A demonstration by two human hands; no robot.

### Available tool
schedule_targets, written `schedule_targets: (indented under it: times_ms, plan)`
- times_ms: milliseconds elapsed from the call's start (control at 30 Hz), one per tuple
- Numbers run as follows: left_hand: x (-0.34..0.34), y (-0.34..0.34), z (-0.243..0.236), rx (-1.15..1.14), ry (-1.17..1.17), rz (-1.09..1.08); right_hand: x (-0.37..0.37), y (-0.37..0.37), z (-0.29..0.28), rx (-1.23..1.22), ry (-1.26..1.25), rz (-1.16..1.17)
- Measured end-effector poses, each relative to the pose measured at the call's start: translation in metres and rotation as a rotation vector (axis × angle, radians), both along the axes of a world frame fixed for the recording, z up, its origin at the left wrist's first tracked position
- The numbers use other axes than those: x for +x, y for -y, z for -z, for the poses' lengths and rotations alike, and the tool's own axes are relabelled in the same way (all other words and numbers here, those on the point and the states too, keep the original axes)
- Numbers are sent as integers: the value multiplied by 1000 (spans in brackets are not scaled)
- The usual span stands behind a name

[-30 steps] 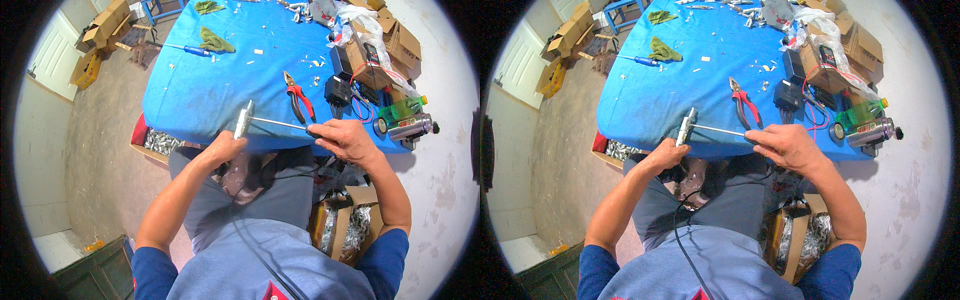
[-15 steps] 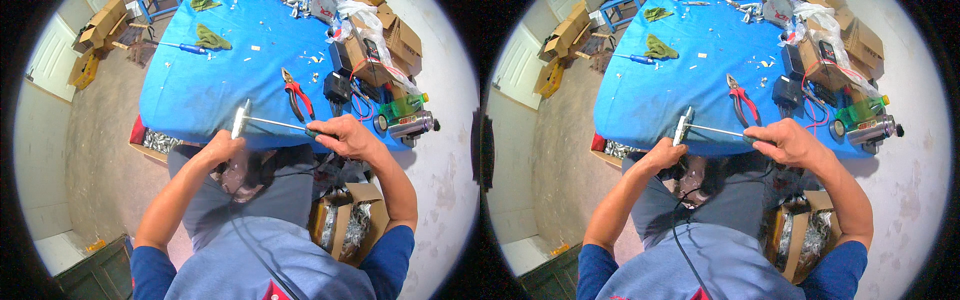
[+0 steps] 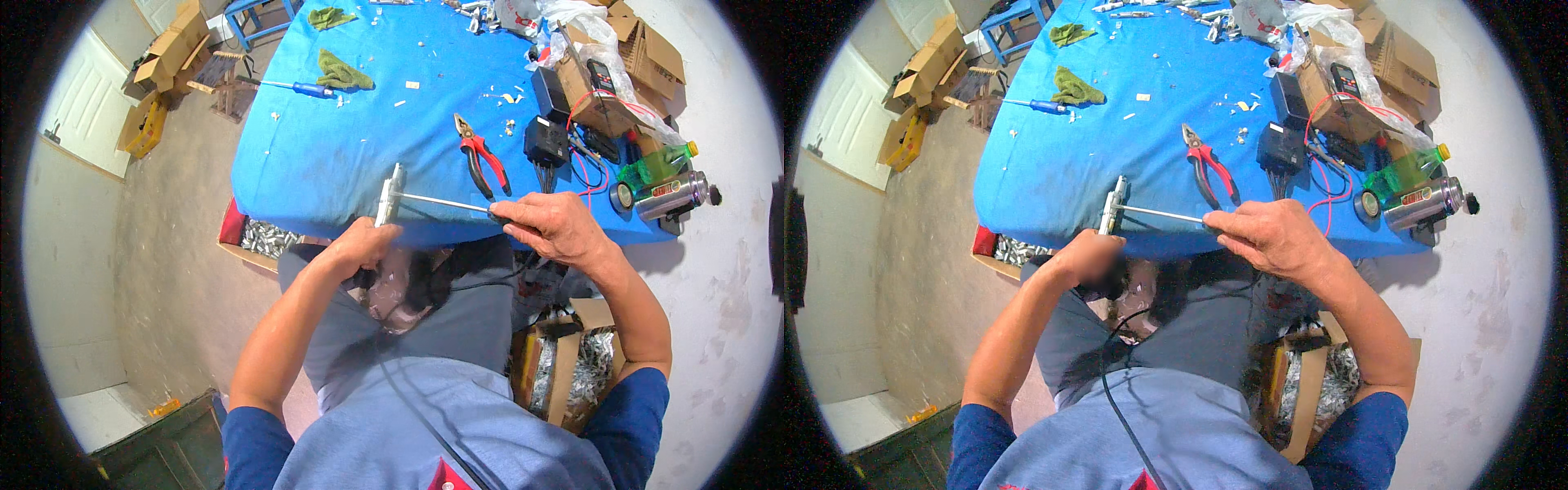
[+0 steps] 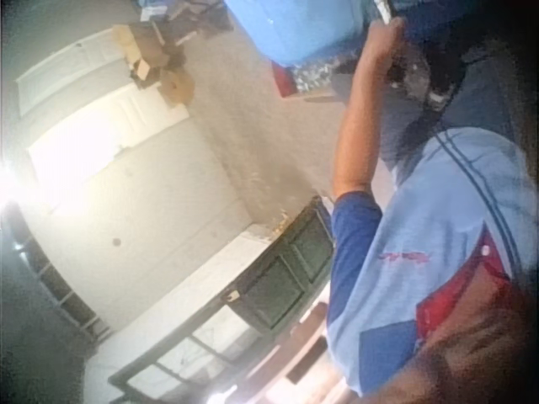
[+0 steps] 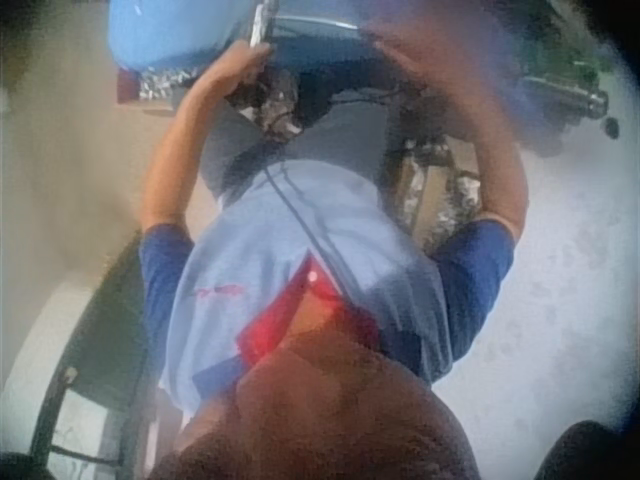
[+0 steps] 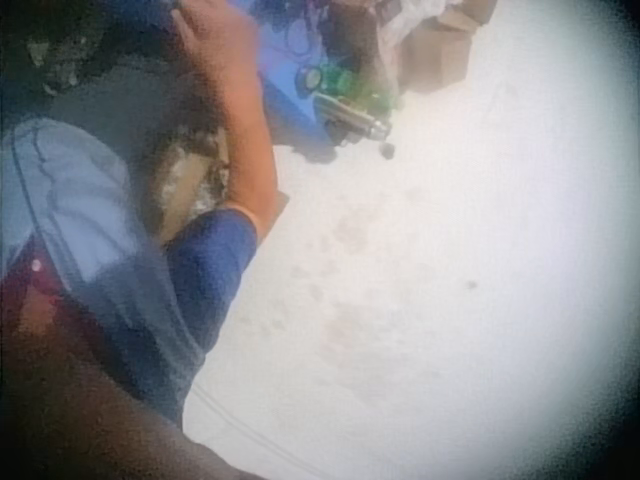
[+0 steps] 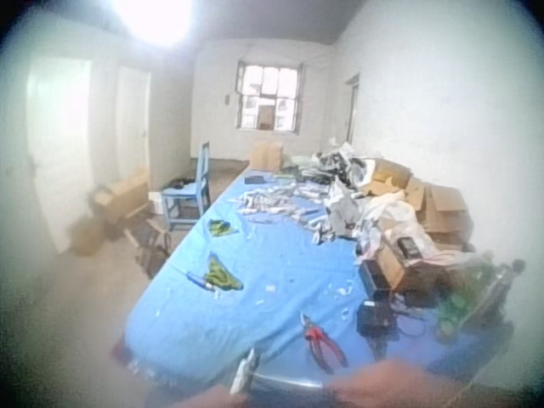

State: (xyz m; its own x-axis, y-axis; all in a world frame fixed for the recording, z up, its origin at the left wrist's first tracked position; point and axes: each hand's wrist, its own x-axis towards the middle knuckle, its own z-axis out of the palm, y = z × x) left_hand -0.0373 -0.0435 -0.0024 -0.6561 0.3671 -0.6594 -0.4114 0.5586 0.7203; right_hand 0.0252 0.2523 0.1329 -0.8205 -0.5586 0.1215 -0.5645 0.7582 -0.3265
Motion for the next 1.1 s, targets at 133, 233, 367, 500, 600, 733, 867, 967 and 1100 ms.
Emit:
schedule_targets:
  times_ms: [133,233,367,500,600,733,867,967,1100]
  plan:
    - [2,0,-4,51,75,-63,1,1,-5,35,14,-11]
    - [3,-3,-13,61,93,-69,-1,4,-11,64,39,-22]
    - [4,-2,-2,113,103,-103,-9,12,-23,83,103,-43]
    - [9,-8,-14,82,69,-131,-25,7,-18,-71,200,-76]
    - [5,2,-15,69,111,-85,-44,9,-40,-167,867,345]
    - [6,7,-10,88,124,-61,-50,-14,-15,-325,1034,407]
    - [5,8,2,131,75,-99,-34,-7,-6,-295,891,385]
    - [3,5,-1,125,73,-110,-8,7,-1,-32,230,114]
    - [4,2,-4,134,127,-155,5,15,4,-63,68,136]
